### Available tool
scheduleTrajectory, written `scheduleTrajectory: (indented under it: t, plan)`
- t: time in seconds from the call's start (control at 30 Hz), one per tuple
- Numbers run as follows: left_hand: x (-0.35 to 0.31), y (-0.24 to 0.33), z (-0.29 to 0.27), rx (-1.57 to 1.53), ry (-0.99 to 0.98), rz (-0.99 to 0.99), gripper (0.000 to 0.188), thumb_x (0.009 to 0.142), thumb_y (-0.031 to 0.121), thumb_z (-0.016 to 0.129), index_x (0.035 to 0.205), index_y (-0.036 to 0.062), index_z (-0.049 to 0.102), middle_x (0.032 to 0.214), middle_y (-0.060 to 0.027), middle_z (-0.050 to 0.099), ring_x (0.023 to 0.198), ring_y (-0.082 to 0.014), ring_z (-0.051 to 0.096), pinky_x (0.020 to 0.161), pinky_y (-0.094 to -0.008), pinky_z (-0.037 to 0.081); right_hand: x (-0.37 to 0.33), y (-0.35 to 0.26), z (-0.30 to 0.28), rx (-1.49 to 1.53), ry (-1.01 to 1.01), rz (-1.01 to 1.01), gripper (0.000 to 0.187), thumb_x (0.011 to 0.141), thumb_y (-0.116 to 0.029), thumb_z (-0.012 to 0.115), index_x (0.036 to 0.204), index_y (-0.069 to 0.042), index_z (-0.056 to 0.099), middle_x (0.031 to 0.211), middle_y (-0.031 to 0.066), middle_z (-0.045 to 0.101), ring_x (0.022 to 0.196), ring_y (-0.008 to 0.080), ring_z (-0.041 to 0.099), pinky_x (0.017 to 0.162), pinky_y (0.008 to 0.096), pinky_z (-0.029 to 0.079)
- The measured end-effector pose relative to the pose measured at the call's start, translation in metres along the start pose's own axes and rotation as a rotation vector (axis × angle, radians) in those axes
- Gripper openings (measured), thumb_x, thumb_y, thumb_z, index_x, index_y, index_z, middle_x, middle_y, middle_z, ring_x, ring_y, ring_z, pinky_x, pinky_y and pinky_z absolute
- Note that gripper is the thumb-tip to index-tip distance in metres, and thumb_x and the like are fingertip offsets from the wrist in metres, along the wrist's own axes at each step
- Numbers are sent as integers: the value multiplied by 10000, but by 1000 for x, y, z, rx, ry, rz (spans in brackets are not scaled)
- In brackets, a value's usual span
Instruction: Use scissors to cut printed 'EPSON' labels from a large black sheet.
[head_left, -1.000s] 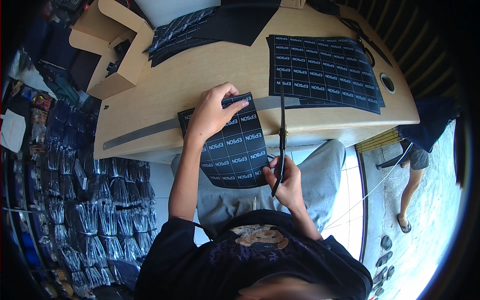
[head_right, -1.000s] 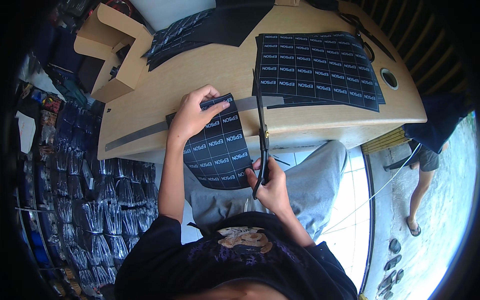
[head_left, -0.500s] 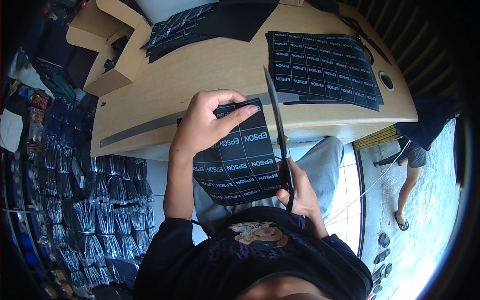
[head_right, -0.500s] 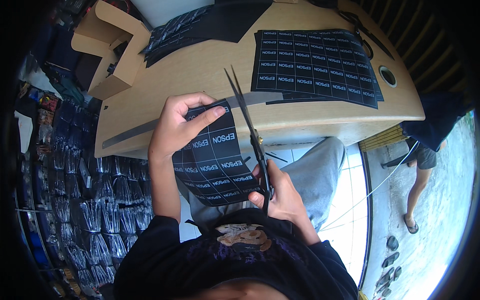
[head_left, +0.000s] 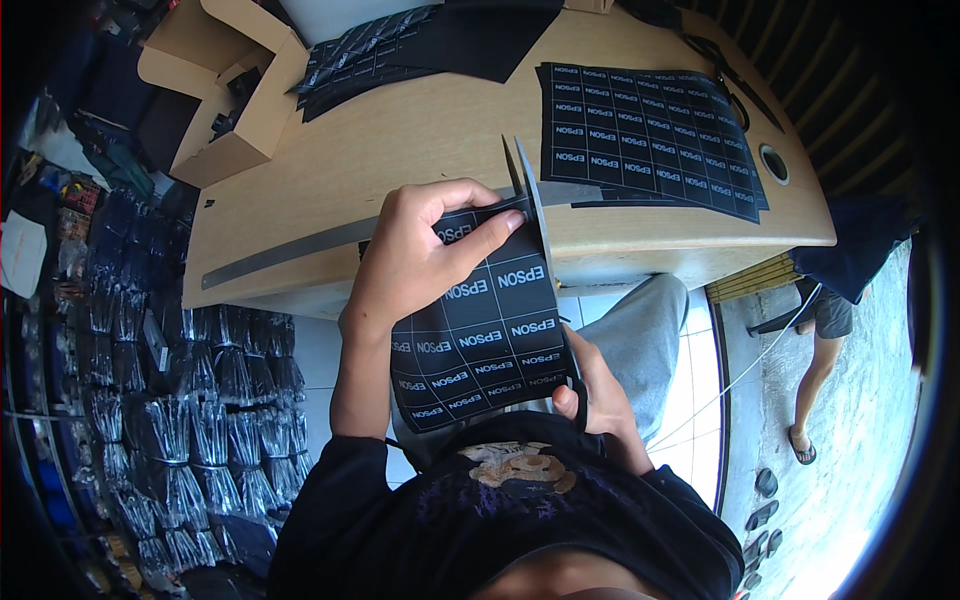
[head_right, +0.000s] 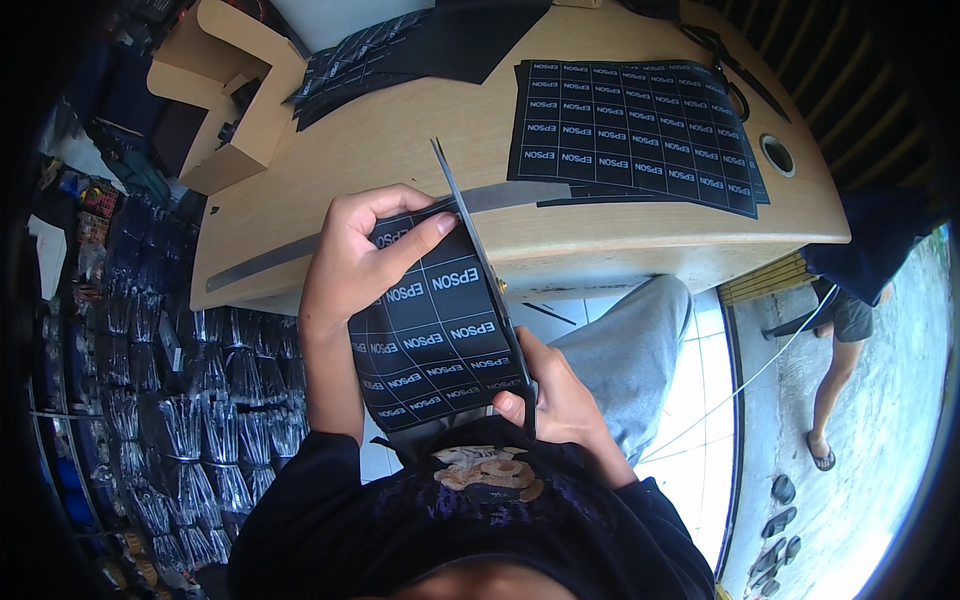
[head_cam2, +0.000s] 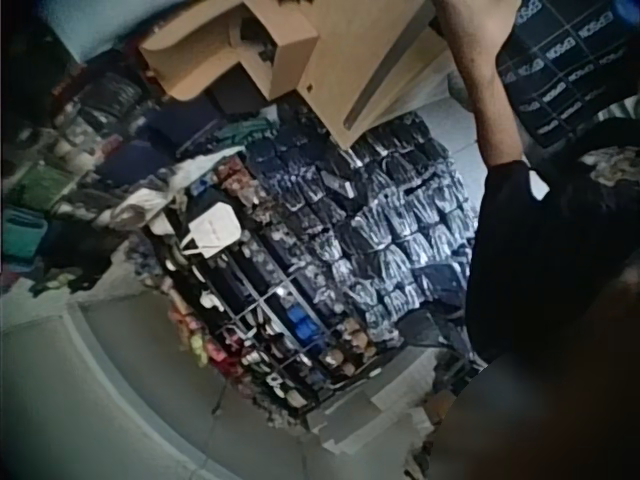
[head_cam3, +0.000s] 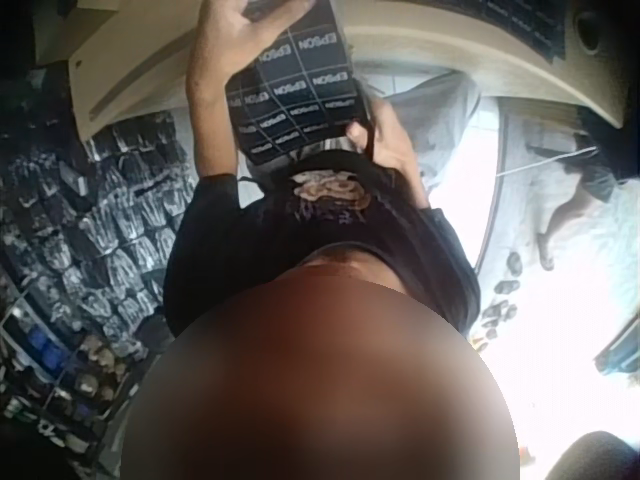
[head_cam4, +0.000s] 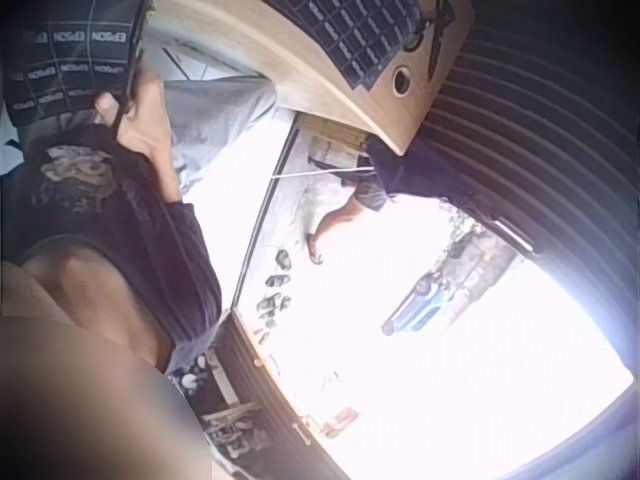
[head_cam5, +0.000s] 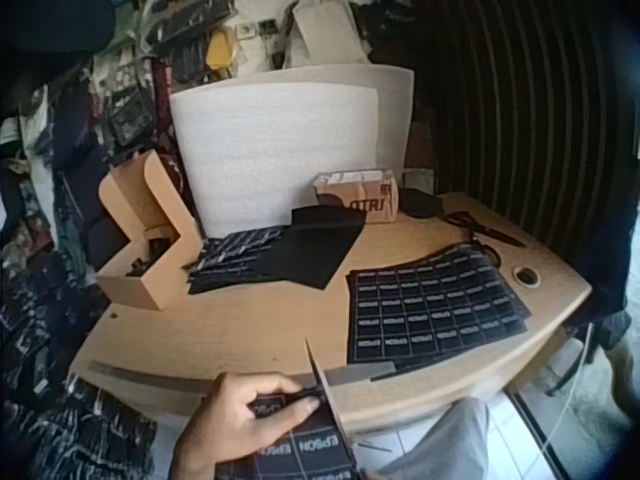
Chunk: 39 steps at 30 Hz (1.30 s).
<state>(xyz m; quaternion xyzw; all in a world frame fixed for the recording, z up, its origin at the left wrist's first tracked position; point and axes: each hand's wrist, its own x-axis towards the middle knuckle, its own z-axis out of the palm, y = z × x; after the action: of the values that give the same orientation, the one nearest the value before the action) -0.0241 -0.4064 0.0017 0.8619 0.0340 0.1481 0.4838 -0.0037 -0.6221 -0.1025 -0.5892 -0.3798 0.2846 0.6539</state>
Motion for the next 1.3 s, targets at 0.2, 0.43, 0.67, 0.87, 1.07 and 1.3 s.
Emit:
scheduleTrajectory:
  t: [0.2,0.43,0.67,0.87,1.07,1.3]
  plan:
    - [0,-2,0,12,1,22,136,826,91,650,838,-44,655,776,-58,670,707,-61,584,647,-200,459,1,-4,1,27,3,15,801,775,-669,520,1040,84,462,756,187,568,688,271,581,647,353,440]
    - [0,-2,0,5,-4,30,136,825,89,651,837,-46,653,774,-50,666,707,-54,575,646,-197,455,0,-2,1,16,-8,23,804,781,-674,504,1050,82,462,742,185,569,688,266,582,644,353,439]
    - [2,-5,2,8,-9,21,146,830,99,650,832,-46,651,756,-44,660,688,-52,574,627,-191,454,-2,4,3,-19,16,-2,700,854,-607,454,1045,65,491,667,153,565,602,257,570,596,349,438]
    - [3,-2,1,-40,-17,-28,150,837,106,644,831,-44,651,735,-40,655,652,-45,565,588,-186,448,2,-10,4,25,-13,103,703,873,-594,434,1083,73,509,729,137,587,690,193,572,649,337,442]
    - [1,-2,-2,-46,-18,-37,178,855,122,627,825,-53,639,727,-26,636,660,-32,534,588,-180,430,-2,-9,2,92,54,84,751,847,-618,462,1123,79,498,869,124,594,841,174,548,762,298,428]
    - [7,-1,-5,10,-14,-25,202,851,152,619,871,-44,665,747,-87,671,669,-102,604,614,-242,471,5,-11,0,162,100,71,554,815,-358,657,1121,73,489,966,109,600,925,160,543,824,292,413]
